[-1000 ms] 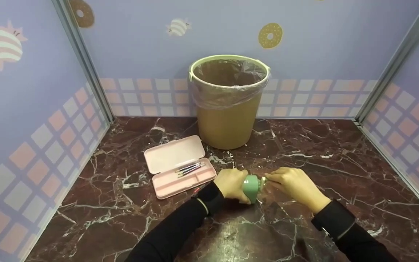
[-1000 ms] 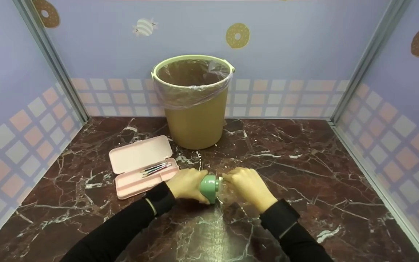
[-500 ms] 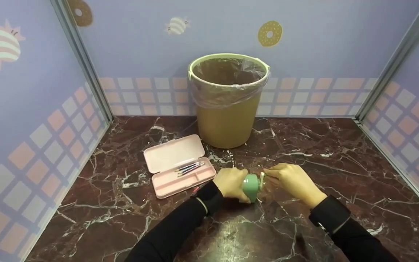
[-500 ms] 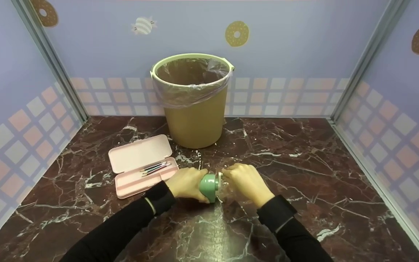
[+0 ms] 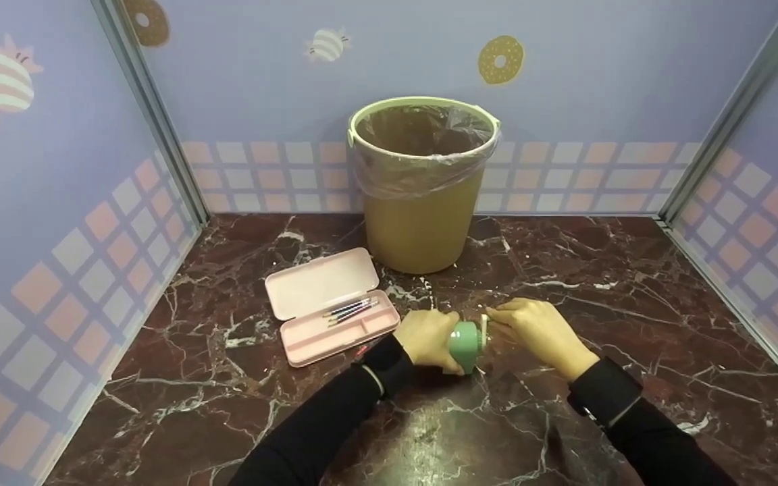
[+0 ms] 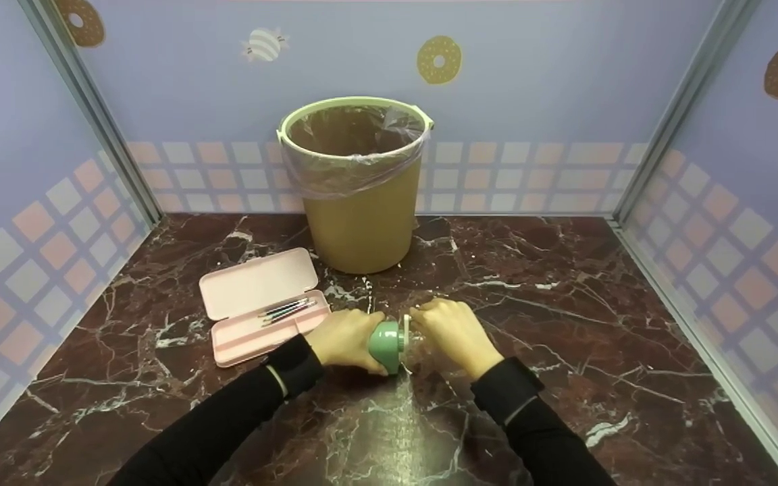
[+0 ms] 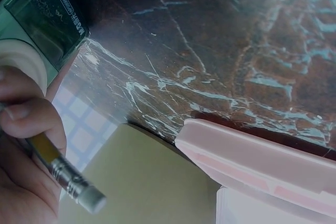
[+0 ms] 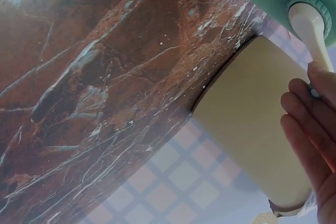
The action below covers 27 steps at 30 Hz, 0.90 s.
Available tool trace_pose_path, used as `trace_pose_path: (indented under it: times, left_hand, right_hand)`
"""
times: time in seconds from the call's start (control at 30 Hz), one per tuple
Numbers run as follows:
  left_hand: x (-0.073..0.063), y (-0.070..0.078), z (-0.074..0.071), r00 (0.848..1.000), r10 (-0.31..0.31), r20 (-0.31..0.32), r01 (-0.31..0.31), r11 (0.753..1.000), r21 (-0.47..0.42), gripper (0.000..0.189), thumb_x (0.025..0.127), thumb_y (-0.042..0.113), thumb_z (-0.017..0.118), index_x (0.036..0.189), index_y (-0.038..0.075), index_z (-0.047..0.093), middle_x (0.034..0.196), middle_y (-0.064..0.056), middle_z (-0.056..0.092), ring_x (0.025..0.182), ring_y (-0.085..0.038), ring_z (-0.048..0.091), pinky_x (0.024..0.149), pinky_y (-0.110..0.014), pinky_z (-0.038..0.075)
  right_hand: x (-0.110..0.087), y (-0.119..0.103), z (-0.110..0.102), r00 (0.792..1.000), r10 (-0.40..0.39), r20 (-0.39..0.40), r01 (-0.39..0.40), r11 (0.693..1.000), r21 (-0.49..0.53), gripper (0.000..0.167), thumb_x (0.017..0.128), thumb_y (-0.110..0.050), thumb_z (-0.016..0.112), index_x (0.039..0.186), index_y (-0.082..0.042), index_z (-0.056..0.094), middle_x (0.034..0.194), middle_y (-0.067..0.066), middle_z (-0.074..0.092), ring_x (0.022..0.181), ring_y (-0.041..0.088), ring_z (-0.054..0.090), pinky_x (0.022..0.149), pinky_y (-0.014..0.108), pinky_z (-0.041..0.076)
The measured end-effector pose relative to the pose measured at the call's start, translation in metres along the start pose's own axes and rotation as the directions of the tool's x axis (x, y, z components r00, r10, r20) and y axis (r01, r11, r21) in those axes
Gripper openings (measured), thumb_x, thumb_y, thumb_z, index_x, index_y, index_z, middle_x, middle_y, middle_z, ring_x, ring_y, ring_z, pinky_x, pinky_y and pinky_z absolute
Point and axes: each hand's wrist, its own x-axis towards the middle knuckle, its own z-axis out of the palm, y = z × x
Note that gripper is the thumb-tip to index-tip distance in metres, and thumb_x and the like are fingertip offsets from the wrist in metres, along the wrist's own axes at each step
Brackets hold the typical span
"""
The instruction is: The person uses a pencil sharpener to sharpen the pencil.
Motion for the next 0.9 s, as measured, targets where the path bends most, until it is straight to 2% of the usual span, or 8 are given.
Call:
trace_pose_path:
  times: [0.17, 0.47, 0.7, 0.9]
  left_hand:
    - [0.0, 0.0, -0.001, 1.0, 0.0, -0.001, 0.0, 1.0, -0.003, 0.067, 0.061, 0.059, 0.091, 0.105, 0.015, 0.065, 0.093, 0.0, 0.076, 0.08, -0.019, 0.072, 0.069, -0.036, 0.058]
    - [-0.002, 0.002, 0.0, 0.999, 0.016, -0.035, -0.016, 1.0, -0.008, 0.067, 0.061, 0.058, 0.092, 0.104, 0.014, 0.065, 0.091, -0.001, 0.075, 0.077, -0.02, 0.071, 0.066, -0.035, 0.057]
    - [-0.002, 0.0, 0.002, 0.999, 0.017, -0.049, -0.017, 1.0, 0.003, 0.067, 0.061, 0.059, 0.091, 0.102, 0.014, 0.064, 0.09, -0.001, 0.075, 0.077, -0.021, 0.072, 0.067, -0.036, 0.058]
    - [-0.003, -0.001, 0.003, 0.999, 0.014, -0.047, -0.015, 1.0, -0.003, 0.067, 0.06, 0.059, 0.091, 0.102, 0.014, 0.064, 0.09, -0.001, 0.075, 0.077, -0.021, 0.072, 0.066, -0.036, 0.058]
  right_hand:
    - [0.003, 0.003, 0.009, 1.0, 0.009, 0.0, -0.009, 1.0, -0.017, 0.022, 0.081, -0.011, 0.083, 0.103, -0.01, 0.081, 0.087, 0.004, 0.079, 0.075, 0.021, 0.073, 0.068, 0.037, 0.06]
    - [0.003, 0.006, 0.023, 0.996, 0.012, 0.083, -0.009, 0.999, -0.039, 0.003, 0.086, -0.013, 0.077, 0.088, -0.012, 0.074, 0.077, 0.003, 0.073, 0.067, 0.023, 0.069, 0.057, 0.041, 0.054]
    - [0.001, 0.004, 0.031, 0.996, 0.012, 0.093, -0.013, 1.0, 0.015, 0.01, 0.084, -0.01, 0.078, 0.094, -0.01, 0.078, 0.082, 0.006, 0.078, 0.065, 0.024, 0.07, 0.057, 0.041, 0.056]
    - [-0.003, 0.0, 0.039, 0.997, 0.015, 0.081, -0.018, 0.999, 0.036, 0.009, 0.082, -0.008, 0.078, 0.091, -0.011, 0.078, 0.078, 0.004, 0.077, 0.062, 0.024, 0.068, 0.056, 0.041, 0.054]
